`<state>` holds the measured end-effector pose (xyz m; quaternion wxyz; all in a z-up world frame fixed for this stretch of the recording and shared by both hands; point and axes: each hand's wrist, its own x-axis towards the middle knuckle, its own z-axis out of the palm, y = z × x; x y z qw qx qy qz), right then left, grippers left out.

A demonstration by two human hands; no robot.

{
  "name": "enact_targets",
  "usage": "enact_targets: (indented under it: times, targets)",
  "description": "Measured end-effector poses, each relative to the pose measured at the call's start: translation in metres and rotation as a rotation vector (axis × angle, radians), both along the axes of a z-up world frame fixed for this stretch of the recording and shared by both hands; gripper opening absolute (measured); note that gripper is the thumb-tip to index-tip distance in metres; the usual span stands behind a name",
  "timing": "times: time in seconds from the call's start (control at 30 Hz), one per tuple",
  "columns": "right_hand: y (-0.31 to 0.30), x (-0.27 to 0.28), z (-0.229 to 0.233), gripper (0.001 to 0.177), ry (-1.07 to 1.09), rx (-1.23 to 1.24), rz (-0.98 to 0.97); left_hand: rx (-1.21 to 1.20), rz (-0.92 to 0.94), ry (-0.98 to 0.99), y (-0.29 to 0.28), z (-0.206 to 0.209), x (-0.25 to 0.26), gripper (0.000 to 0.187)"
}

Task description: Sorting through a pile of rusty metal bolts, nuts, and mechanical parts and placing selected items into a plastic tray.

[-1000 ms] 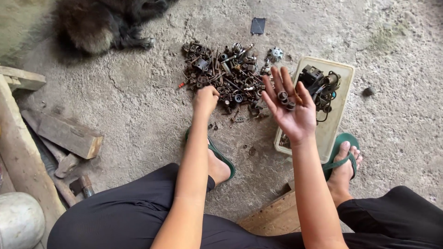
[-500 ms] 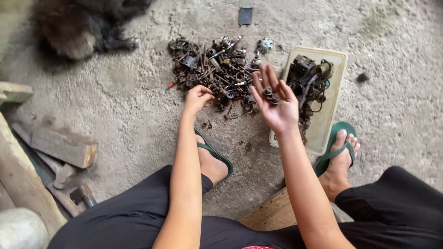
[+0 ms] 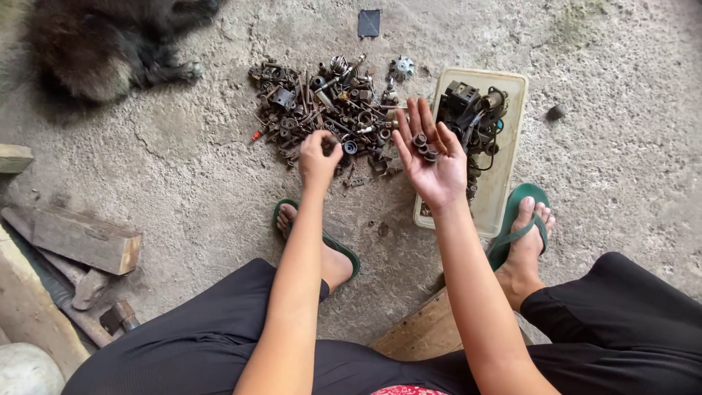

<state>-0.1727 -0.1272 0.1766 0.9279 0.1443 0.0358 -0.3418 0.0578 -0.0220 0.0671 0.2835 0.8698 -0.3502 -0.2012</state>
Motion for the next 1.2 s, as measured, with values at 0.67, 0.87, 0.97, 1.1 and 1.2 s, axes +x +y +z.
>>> enact_targets:
  times: [0.67,0.87,0.97,1.1,1.2]
  targets:
    - [-0.049,-0.097,0.044,0.042,0.542,-0.612,0.386,-0.650,-0.752,1.072,-0.061,0.214,-0.091,0.038]
    - [-0.046,-0.098,0.062,0.027,0.463,-0.661,0.386,-0.627,-0.739,0.934,-0.061,0.219,-0.101,0.039]
    - [-0.041,-0.089,0.079,0.021,0.473,-0.682,0.314,-0.631,-0.646,0.875,-0.063,0.234,-0.108,0.048]
    - [-0.028,-0.080,0.097,0.016,0.562,-0.728,0.216,-0.680,-0.503,0.990,-0.058,0.256,-0.117,0.056]
    - [-0.020,-0.074,0.123,0.016,0.747,-0.810,0.110,-0.743,-0.486,0.980,-0.053,0.259,-0.116,0.049]
